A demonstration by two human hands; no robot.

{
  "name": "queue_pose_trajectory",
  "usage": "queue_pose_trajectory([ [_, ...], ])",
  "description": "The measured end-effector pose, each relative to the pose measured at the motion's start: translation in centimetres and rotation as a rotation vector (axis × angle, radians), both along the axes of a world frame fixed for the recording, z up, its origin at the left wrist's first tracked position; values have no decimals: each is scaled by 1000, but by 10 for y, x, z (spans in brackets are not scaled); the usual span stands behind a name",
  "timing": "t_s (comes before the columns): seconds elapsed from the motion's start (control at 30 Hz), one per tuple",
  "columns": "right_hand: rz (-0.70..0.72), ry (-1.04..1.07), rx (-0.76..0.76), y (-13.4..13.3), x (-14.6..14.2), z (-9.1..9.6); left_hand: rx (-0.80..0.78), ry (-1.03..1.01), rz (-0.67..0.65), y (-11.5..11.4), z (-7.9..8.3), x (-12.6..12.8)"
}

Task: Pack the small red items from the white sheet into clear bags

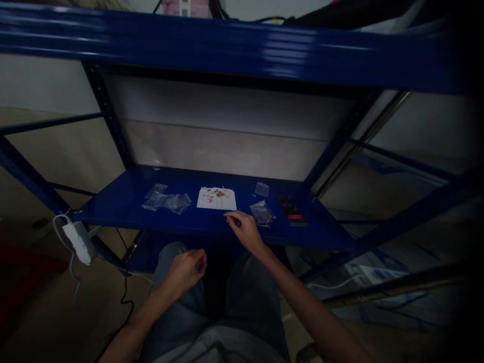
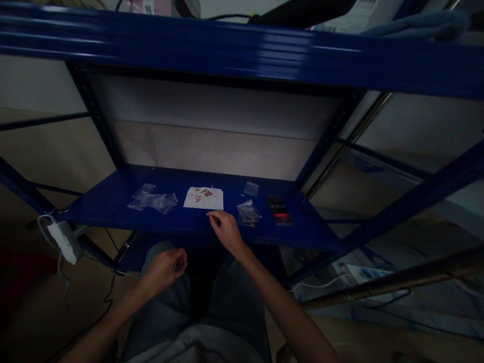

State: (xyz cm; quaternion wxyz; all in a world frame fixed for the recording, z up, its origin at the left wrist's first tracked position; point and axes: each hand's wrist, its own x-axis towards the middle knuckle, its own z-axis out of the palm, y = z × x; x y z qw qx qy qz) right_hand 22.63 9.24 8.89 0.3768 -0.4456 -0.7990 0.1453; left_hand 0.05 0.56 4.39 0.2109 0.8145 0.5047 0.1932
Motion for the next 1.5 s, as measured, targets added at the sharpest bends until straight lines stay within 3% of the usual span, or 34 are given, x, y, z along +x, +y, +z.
queue_pose_trajectory([
  [0.1,-233,-138,27,58,7,-6,-44,-103,-10,0,-1,2],
  [0.23,-380,-372,-5,117,10,-17,-34,-137,-20,-2,0,6],
  [0.37,-420,-382,-52,149,11,-26,-116,-263,66,-6,-1,9],
  [0.5,-393,-367,-68,158,6,-32,-246,-507,186,-6,-2,12],
  [0.63,-354,-406,-41,158,-1,-30,-272,-635,196,0,-7,13],
  [0.77,-375,-264,61,143,-11,-8,-236,-683,214,9,-15,11],
  [0.83,-304,-84,114,116,-22,5,-208,-690,232,12,-18,9],
  [0.93,-25,81,119,53,-45,17,-147,-677,237,13,-16,8],
  [1.03,236,-29,48,-13,-66,17,-105,-700,218,12,-9,9],
  [1.1,290,-178,66,-43,-75,12,-105,-729,202,9,-5,9],
  [1.2,308,-362,152,-64,-81,5,-103,-743,201,6,-1,8],
  [1.3,363,-437,205,-64,-83,4,-102,-777,204,6,1,6],
  [1.37,373,-391,209,-48,-81,6,-139,-829,204,8,3,5],
  [1.43,265,-260,191,-15,-74,8,-200,-872,214,9,5,6],
  [1.5,0,-127,170,36,-62,6,-249,-882,224,10,5,7],
])
